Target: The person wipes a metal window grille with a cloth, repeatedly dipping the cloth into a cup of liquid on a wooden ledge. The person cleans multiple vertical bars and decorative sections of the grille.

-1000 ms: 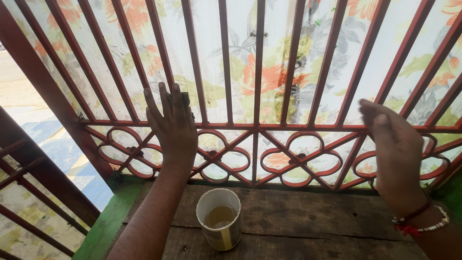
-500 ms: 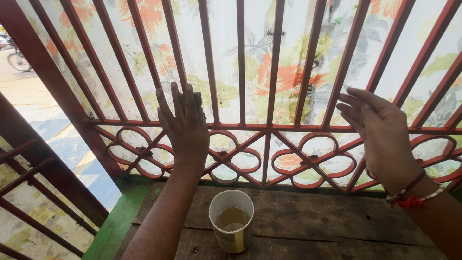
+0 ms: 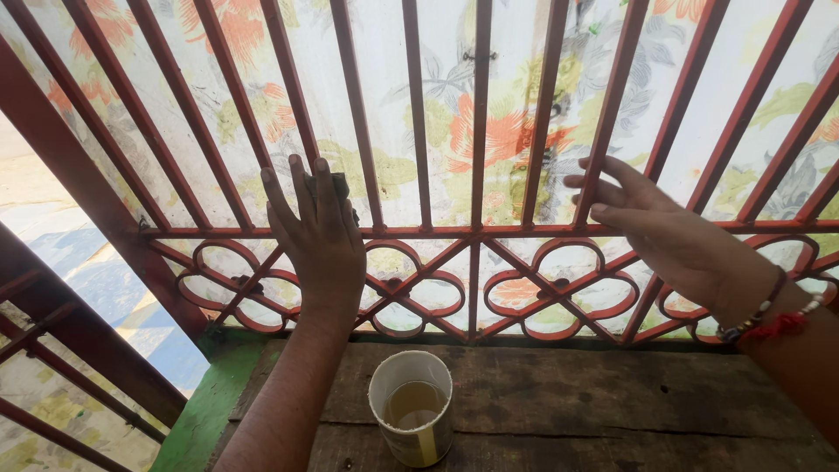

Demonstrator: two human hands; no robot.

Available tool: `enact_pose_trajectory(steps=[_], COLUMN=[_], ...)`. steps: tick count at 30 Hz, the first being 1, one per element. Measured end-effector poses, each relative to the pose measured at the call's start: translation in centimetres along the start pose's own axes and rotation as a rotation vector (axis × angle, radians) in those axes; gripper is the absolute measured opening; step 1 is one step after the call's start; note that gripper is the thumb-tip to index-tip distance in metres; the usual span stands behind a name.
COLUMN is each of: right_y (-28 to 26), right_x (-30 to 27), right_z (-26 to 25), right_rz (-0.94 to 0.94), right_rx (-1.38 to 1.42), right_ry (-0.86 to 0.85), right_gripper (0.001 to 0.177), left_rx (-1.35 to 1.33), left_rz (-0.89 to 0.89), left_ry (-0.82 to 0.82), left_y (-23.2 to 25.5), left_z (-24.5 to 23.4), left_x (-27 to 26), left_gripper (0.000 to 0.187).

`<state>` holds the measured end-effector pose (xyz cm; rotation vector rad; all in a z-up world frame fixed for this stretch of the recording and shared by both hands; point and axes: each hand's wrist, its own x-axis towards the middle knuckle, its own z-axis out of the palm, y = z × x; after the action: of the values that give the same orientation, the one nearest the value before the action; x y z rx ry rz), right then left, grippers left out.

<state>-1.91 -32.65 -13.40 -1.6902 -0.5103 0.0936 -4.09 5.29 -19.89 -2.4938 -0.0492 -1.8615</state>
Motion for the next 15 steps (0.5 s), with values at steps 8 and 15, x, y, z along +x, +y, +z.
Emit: enact_pose_trajectory(steps=[8, 15], right_y=[-1.6, -0.2], right_x=[1.7, 4.8], right_z=[0.0, -0.7], right_rz=[0.155, 0.188], right_rx=[0.061, 0.071], right_ry=[0.002, -0.136], right_gripper=[0.072, 0.060], left_rx=[-0.020, -0.030], left_rz=[0.021, 0.039], left_ry=[-0.002, -0.002], left_y=[-0.1, 0.0], left_z=[0.2, 0.1], left_x=[0.2, 0.1], left_gripper=[0.065, 0.064])
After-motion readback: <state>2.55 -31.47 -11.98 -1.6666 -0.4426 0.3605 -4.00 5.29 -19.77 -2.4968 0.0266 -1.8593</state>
